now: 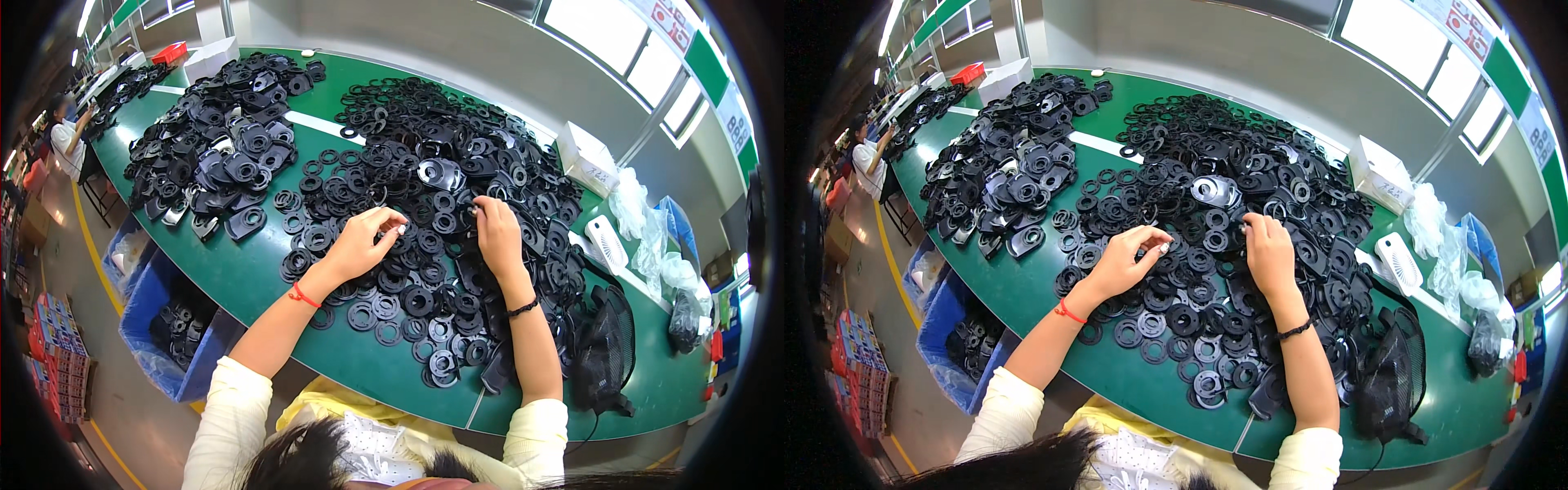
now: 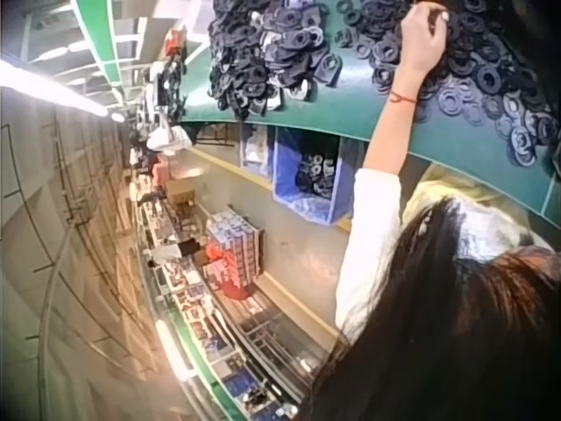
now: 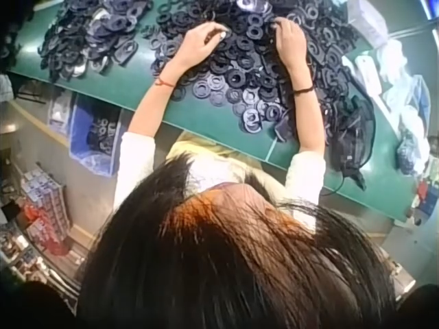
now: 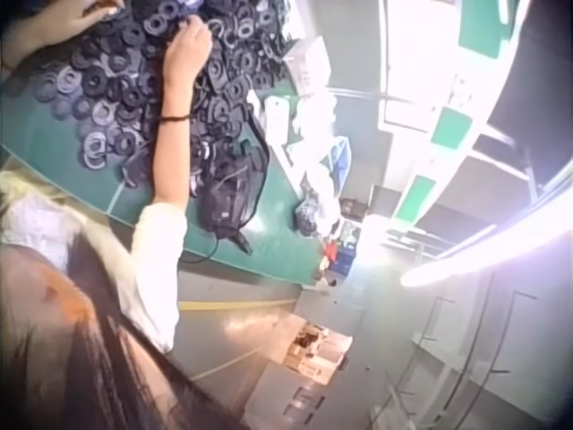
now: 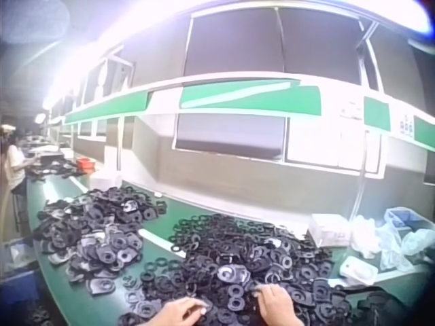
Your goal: Inspecting and sorting small black plastic industrial components at a workbench.
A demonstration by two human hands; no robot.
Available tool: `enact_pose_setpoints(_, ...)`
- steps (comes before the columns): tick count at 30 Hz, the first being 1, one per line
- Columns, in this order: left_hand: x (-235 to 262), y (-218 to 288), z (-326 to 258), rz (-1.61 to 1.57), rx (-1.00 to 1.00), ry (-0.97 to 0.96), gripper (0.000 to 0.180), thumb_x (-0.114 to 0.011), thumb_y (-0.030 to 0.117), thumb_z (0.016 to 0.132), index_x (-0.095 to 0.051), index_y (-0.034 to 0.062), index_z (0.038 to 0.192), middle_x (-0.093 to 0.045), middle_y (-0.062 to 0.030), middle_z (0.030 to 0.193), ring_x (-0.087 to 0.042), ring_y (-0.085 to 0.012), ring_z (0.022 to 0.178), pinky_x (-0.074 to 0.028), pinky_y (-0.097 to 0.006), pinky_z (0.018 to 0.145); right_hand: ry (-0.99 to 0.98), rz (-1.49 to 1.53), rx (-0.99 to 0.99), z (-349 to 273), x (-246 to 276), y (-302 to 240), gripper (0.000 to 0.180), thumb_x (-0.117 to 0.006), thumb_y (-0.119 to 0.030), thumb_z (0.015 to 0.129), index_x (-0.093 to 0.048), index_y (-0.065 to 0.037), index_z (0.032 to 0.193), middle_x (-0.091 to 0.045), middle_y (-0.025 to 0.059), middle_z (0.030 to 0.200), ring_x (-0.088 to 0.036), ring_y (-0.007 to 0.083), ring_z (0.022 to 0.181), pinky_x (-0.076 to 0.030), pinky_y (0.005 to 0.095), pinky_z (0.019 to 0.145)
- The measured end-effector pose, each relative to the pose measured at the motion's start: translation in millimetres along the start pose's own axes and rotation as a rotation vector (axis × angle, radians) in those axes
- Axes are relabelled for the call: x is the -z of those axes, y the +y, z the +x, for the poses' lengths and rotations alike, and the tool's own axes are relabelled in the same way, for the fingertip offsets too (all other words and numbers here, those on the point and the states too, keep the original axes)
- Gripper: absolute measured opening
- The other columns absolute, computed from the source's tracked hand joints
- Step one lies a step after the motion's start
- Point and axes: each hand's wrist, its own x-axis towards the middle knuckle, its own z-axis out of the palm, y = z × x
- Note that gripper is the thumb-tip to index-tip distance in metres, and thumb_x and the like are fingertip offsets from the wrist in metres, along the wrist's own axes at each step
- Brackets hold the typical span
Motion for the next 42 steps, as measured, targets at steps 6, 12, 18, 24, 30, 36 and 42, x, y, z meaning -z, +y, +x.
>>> enact_pose_setpoints(6, -4, 6, -2, -0.157, 0.038, -0.037, 0.021, -0.061, 0.013, 0.086, -0.057, -0.0008, 0.103, -0.063, -0.0106, 0.091, -0.063, -0.0171, 0.083, -0.051, -0.029, 0.075, 0.016, 0.772, -0.392, 3, 3, -25, 0.013, -0.053, 0.000, 0.090, -0.056, 0.001, 0.103, -0.063, 0.0053, 0.091, -0.059, 0.0088, 0.082, -0.047, 0.0225, 0.074)
enact_pose_setpoints(12, -10, 6, -4, -0.226, 0.129, -0.093, 0.021, -0.059, 0.015, 0.090, -0.056, -0.0020, 0.102, -0.065, -0.0092, 0.091, -0.064, -0.0141, 0.082, -0.051, -0.028, 0.076, -0.367, 1.198, -0.447, -3, -3, -42, 0.024, -0.059, 0.000, 0.087, -0.054, 0.001, 0.110, -0.059, 0.0047, 0.103, -0.057, 0.0109, 0.096, -0.045, 0.0249, 0.088)
enact_pose_setpoints(18, -13, -2, -4, -0.505, 0.283, 0.056, 0.016, -0.046, 0.015, 0.098, -0.052, -0.0001, 0.100, -0.063, -0.0045, 0.092, -0.061, -0.0100, 0.082, -0.051, -0.026, 0.074, -0.254, 1.274, -0.580, -3, -4, -31, 0.018, -0.058, -0.001, 0.087, -0.056, 0.000, 0.105, -0.060, 0.0047, 0.100, -0.059, 0.0112, 0.091, -0.047, 0.0240, 0.081)
enact_pose_setpoints(24, -8, -8, -1, -0.657, 0.321, 0.269, 0.019, -0.041, 0.022, 0.100, -0.046, 0.0032, 0.099, -0.060, -0.0017, 0.083, -0.060, -0.0072, 0.073, -0.050, -0.023, 0.063, -0.271, 1.218, -0.666, -7, -6, -27, 0.013, -0.057, -0.006, 0.090, -0.057, -0.003, 0.102, -0.059, 0.0013, 0.091, -0.057, 0.0069, 0.079, -0.046, 0.0198, 0.070)
enact_pose_setpoints(30, -5, -15, -2, -0.729, 0.405, 0.282, 0.017, -0.040, 0.022, 0.100, -0.046, 0.0062, 0.100, -0.057, 0.0003, 0.083, -0.060, -0.0062, 0.073, -0.049, -0.022, 0.061, -0.426, 0.456, -0.066, -10, 0, -51, 0.026, -0.075, -0.027, 0.074, -0.065, -0.007, 0.089, -0.052, 0.0087, 0.090, -0.058, 0.0248, 0.077, -0.049, 0.0321, 0.064)
enact_pose_setpoints(36, -7, -23, -4, -0.741, 0.506, 0.197, 0.015, -0.040, 0.021, 0.100, -0.047, 0.0075, 0.101, -0.056, 0.0003, 0.087, -0.059, -0.0069, 0.075, -0.052, -0.024, 0.063, -0.384, 0.379, -0.116, -11, 2, -59, 0.020, -0.072, -0.021, 0.077, -0.065, -0.006, 0.086, -0.051, 0.0089, 0.094, -0.060, 0.0257, 0.072, -0.050, 0.0351, 0.064)
enact_pose_setpoints(42, -11, -7, -4, -0.763, 0.545, -0.043, 0.024, -0.037, 0.031, 0.100, -0.045, 0.0117, 0.113, -0.060, -0.0028, 0.102, -0.062, -0.0111, 0.084, -0.052, -0.028, 0.069, -0.024, 0.461, 0.015, -12, -1, -58, 0.020, -0.075, -0.010, 0.074, -0.065, -0.008, 0.092, -0.047, 0.0077, 0.095, -0.061, 0.0181, 0.065, -0.048, 0.0278, 0.055)
